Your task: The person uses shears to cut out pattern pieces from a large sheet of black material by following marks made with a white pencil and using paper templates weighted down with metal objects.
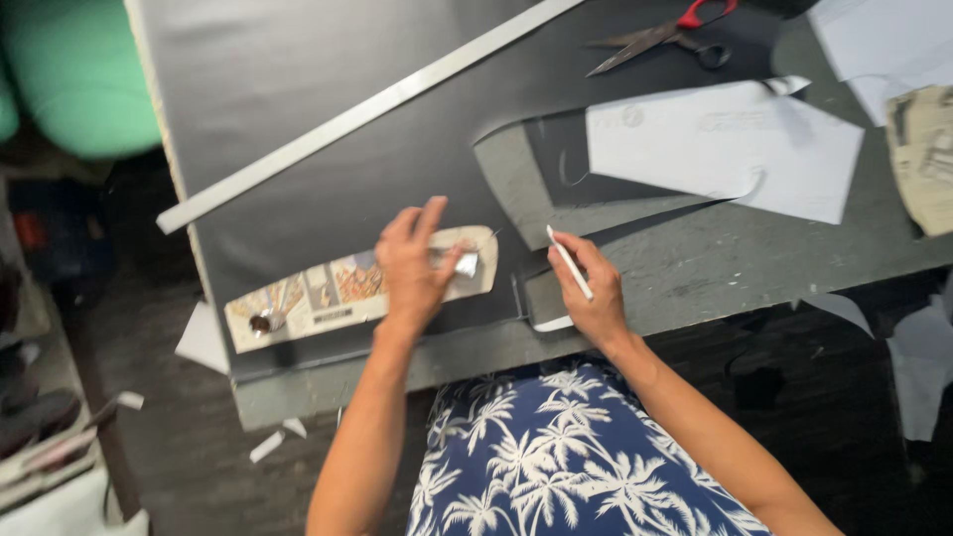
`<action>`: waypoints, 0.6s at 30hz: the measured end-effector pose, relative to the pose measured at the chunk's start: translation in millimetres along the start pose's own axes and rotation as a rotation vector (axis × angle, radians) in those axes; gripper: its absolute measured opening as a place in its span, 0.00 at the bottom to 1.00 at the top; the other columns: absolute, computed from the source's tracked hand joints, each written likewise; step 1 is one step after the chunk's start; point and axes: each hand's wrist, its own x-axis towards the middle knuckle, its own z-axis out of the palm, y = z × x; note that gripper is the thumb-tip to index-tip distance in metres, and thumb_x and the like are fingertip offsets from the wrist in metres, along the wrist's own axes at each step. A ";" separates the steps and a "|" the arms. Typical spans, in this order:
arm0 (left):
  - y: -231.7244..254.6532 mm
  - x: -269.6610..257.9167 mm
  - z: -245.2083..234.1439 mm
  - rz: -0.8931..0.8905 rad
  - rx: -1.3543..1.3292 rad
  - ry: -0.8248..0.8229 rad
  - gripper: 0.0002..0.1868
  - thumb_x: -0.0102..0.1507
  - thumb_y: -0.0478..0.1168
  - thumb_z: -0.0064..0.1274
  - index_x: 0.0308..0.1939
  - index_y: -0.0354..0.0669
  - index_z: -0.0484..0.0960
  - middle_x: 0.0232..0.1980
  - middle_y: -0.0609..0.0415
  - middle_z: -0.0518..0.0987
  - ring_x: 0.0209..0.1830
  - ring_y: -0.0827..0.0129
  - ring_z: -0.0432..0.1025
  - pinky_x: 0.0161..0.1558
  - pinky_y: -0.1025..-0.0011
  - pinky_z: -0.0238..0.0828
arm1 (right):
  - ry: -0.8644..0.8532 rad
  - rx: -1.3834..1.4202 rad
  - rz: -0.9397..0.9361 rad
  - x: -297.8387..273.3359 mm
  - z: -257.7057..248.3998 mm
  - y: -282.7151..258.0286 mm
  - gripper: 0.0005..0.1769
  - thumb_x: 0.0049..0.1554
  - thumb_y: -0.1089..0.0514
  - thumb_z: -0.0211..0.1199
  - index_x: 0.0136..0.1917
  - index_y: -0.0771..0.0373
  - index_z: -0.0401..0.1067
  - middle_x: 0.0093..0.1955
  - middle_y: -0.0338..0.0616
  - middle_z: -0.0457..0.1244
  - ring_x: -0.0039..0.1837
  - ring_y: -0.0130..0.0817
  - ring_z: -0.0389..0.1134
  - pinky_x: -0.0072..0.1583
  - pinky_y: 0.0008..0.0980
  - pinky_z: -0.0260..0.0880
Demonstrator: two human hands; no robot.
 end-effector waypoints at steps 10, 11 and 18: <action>-123.6 100.5 -22.2 0.166 0.379 -0.061 0.27 0.74 0.52 0.40 0.78 0.58 0.67 0.83 0.39 0.58 0.83 0.38 0.46 0.73 0.25 0.31 | 0.134 -0.089 0.166 -19.9 -63.9 26.7 0.16 0.62 0.57 0.63 0.61 0.63 0.74 0.54 0.46 0.71 0.51 0.34 0.73 0.51 0.30 0.72; -128.2 106.6 -18.7 0.163 0.375 -0.059 0.27 0.75 0.52 0.39 0.78 0.58 0.67 0.83 0.39 0.58 0.83 0.36 0.45 0.72 0.23 0.30 | 0.182 -0.087 0.210 -23.1 -71.4 31.4 0.16 0.61 0.57 0.63 0.62 0.63 0.74 0.54 0.46 0.72 0.51 0.32 0.73 0.51 0.30 0.72; -120.2 168.1 2.5 0.105 0.422 -0.083 0.31 0.73 0.57 0.37 0.79 0.54 0.64 0.84 0.38 0.53 0.82 0.32 0.41 0.67 0.20 0.27 | 0.452 -0.023 0.265 -23.9 -179.0 107.5 0.21 0.62 0.63 0.53 0.68 0.62 0.72 0.50 0.44 0.72 0.48 0.25 0.73 0.51 0.26 0.72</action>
